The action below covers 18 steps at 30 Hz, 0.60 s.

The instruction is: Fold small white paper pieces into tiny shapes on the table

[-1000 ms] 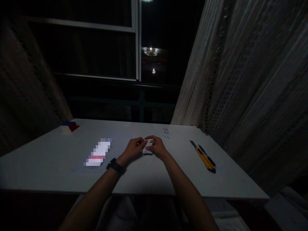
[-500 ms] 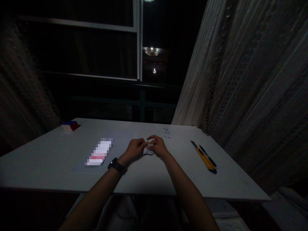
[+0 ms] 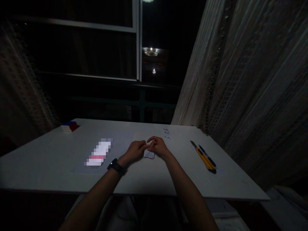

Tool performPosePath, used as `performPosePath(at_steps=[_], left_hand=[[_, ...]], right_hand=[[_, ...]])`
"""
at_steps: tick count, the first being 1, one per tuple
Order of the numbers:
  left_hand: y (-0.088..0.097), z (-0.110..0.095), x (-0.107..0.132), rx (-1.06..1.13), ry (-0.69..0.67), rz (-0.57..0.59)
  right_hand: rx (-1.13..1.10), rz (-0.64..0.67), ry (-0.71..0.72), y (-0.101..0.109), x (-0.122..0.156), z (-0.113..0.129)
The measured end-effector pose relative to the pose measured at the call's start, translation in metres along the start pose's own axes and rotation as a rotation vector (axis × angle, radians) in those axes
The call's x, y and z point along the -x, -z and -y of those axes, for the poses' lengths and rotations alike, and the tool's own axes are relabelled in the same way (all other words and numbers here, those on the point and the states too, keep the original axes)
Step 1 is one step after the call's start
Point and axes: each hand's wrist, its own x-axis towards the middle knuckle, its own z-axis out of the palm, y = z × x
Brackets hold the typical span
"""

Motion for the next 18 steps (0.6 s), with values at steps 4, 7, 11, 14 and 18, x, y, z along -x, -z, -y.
performPosePath(at_steps=[4,7,11,14,18], left_hand=[[-0.002,-0.001,-0.002,0.024,0.049,-0.059],[-0.001,0.002,-0.006,0.055,0.147,-0.181],[0.001,0.010,-0.011,0.130,0.292,-0.298],[0.000,0.015,-0.012,0.250,0.332,-0.310],[-0.001,0.014,-0.010,0.466,0.372,-0.264]], right_hand=[[0.010,-0.054,0.029,0.003,-0.003,-0.002],[0.007,-0.074,0.069,0.003,-0.002,-0.001],[-0.019,-0.023,0.081,-0.002,0.001,-0.001],[0.054,-0.016,0.135,-0.006,0.004,-0.001],[0.133,-0.050,0.121,-0.008,0.006,-0.001]])
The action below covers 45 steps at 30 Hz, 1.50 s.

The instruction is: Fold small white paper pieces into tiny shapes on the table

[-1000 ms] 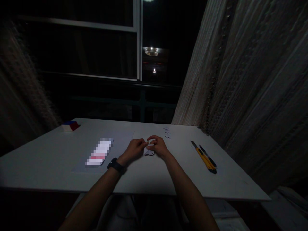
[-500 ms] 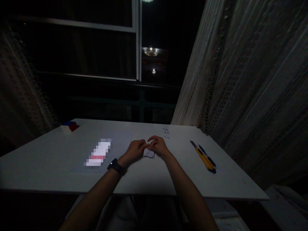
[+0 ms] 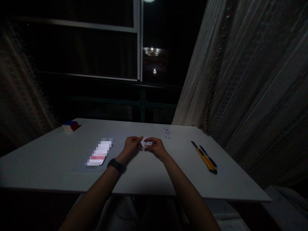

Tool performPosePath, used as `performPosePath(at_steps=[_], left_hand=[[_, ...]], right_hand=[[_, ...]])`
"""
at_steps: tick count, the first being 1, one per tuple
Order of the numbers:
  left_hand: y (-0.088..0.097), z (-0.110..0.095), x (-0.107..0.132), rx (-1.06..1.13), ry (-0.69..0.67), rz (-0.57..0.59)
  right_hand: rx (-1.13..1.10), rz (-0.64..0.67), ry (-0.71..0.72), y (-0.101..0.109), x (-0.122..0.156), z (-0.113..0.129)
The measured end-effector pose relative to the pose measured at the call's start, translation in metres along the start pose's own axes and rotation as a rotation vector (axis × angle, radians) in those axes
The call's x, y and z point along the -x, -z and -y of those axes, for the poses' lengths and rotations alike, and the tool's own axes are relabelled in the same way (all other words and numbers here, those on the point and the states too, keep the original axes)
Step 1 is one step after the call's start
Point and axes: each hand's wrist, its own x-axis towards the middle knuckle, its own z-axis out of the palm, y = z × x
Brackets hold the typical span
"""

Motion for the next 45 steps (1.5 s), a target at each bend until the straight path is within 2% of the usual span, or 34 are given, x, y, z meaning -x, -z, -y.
performPosePath(at_steps=[3,6,15,25,36,40,45], left_hand=[[0.000,-0.005,0.003,0.142,0.081,0.044],[0.000,-0.010,0.004,0.239,0.144,0.033],[-0.002,-0.012,0.004,0.288,0.125,0.036],[0.000,-0.018,0.006,0.305,0.093,0.089],[-0.002,-0.011,0.004,0.348,0.102,0.159],[-0.002,-0.013,0.005,0.350,0.103,0.155],[-0.001,-0.022,0.008,0.343,0.116,0.212]], right_hand=[[0.008,0.004,-0.036,0.001,0.000,-0.001],[-0.003,0.015,-0.051,0.003,0.001,-0.001],[-0.133,0.040,-0.209,0.004,0.003,0.007],[-0.195,0.016,-0.214,0.001,0.003,0.006],[-0.177,0.007,-0.203,0.002,0.002,0.000],[-0.140,0.063,-0.193,0.003,0.002,0.000],[-0.066,0.115,-0.147,0.003,0.003,-0.001]])
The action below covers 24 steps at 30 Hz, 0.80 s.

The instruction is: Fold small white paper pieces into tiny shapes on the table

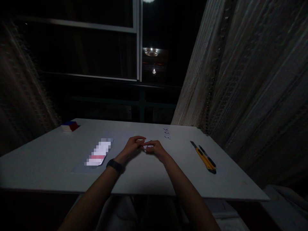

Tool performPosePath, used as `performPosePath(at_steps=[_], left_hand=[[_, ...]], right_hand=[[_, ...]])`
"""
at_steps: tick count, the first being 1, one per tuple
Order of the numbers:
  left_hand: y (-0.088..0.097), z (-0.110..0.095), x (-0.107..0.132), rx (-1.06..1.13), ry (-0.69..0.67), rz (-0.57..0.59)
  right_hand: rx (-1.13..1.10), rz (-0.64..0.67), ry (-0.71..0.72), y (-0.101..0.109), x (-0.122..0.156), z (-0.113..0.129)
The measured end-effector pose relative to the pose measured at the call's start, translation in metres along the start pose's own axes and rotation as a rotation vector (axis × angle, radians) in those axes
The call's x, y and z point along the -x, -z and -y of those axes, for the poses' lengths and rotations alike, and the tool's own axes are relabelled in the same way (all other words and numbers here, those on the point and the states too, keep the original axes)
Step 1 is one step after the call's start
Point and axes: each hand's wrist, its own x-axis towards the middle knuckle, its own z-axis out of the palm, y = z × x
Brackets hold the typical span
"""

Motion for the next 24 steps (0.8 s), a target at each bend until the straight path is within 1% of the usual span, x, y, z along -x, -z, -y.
performPosePath(at_steps=[4,9,14,17,21,24], left_hand=[[0.000,0.000,0.000,-0.034,-0.016,0.013],[0.001,0.005,-0.004,-0.120,-0.064,0.022],[0.001,0.007,-0.005,-0.181,-0.084,0.029],[0.002,0.009,-0.006,-0.200,-0.107,0.023],[0.002,0.012,-0.008,-0.252,-0.140,-0.009],[0.003,0.012,-0.008,-0.284,-0.148,-0.005]], right_hand=[[0.012,-0.004,0.007,0.002,-0.001,-0.002],[-0.024,0.048,0.027,0.004,-0.002,-0.005],[-0.022,0.057,0.019,0.005,-0.003,-0.006],[0.017,0.059,0.035,0.007,-0.004,-0.008],[0.102,0.014,0.057,0.009,-0.005,-0.010],[0.112,0.029,0.094,0.009,-0.005,-0.009]])
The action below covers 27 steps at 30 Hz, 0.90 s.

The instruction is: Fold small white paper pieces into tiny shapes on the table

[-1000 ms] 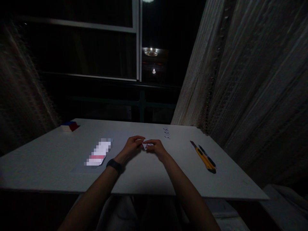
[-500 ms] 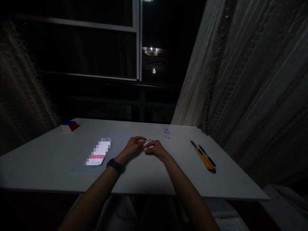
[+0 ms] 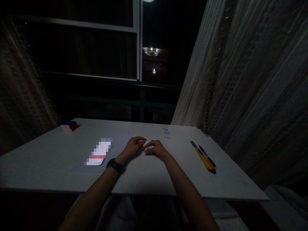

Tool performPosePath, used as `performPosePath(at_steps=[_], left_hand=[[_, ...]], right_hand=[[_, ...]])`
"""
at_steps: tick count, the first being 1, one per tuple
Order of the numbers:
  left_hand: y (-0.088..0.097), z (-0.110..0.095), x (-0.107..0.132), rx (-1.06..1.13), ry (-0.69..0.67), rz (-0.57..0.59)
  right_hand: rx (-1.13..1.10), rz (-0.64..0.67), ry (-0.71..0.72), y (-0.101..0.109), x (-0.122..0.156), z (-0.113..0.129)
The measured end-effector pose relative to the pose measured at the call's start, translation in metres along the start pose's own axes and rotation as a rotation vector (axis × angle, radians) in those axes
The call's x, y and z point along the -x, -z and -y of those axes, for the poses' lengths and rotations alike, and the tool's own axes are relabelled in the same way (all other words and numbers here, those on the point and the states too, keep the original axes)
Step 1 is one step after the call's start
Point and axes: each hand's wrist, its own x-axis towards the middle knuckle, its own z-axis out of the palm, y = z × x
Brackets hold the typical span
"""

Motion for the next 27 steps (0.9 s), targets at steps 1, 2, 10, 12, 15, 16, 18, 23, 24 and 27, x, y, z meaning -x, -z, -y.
performPosePath(at_steps=[1,2,10,12,15,16,18,23,24,27], left_hand=[[0.0003,0.0001,0.0002,-0.017,-0.005,0.003],[0.0005,0.0002,0.0004,-0.041,-0.013,0.002],[0.0014,-0.0011,0.0016,-0.132,-0.035,-0.026],[0.0011,-0.0012,0.0013,-0.105,-0.019,-0.030],[0.0004,-0.0010,0.0011,-0.058,0.001,-0.023],[0.0002,-0.0009,0.0012,-0.047,0.001,-0.019],[-0.0001,-0.0008,0.0013,-0.033,0.005,-0.016],[-0.0010,-0.0006,0.0015,-0.004,0.014,-0.008],[-0.0011,-0.0006,0.0016,-0.007,0.010,-0.005],[-0.0012,-0.0005,0.0018,-0.043,-0.003,-0.017]], right_hand=[[-0.013,0.013,0.012,-0.0002,0.0001,0.0011],[-0.028,0.026,0.021,-0.0006,0.0003,0.0023],[-0.098,-0.007,0.033,-0.0047,0.0005,0.0061],[-0.091,-0.005,0.047,-0.0042,0.0003,0.0057],[-0.078,0.020,0.064,-0.0032,0.0001,0.0051],[-0.077,0.027,0.070,-0.0031,0.0002,0.0049],[-0.077,0.036,0.077,-0.0033,0.0004,0.0048],[-0.077,0.028,0.063,-0.0062,0.0015,0.0065],[-0.085,0.020,0.062,-0.0070,0.0017,0.0071],[-0.112,0.005,0.072,-0.0089,0.0020,0.0086]])
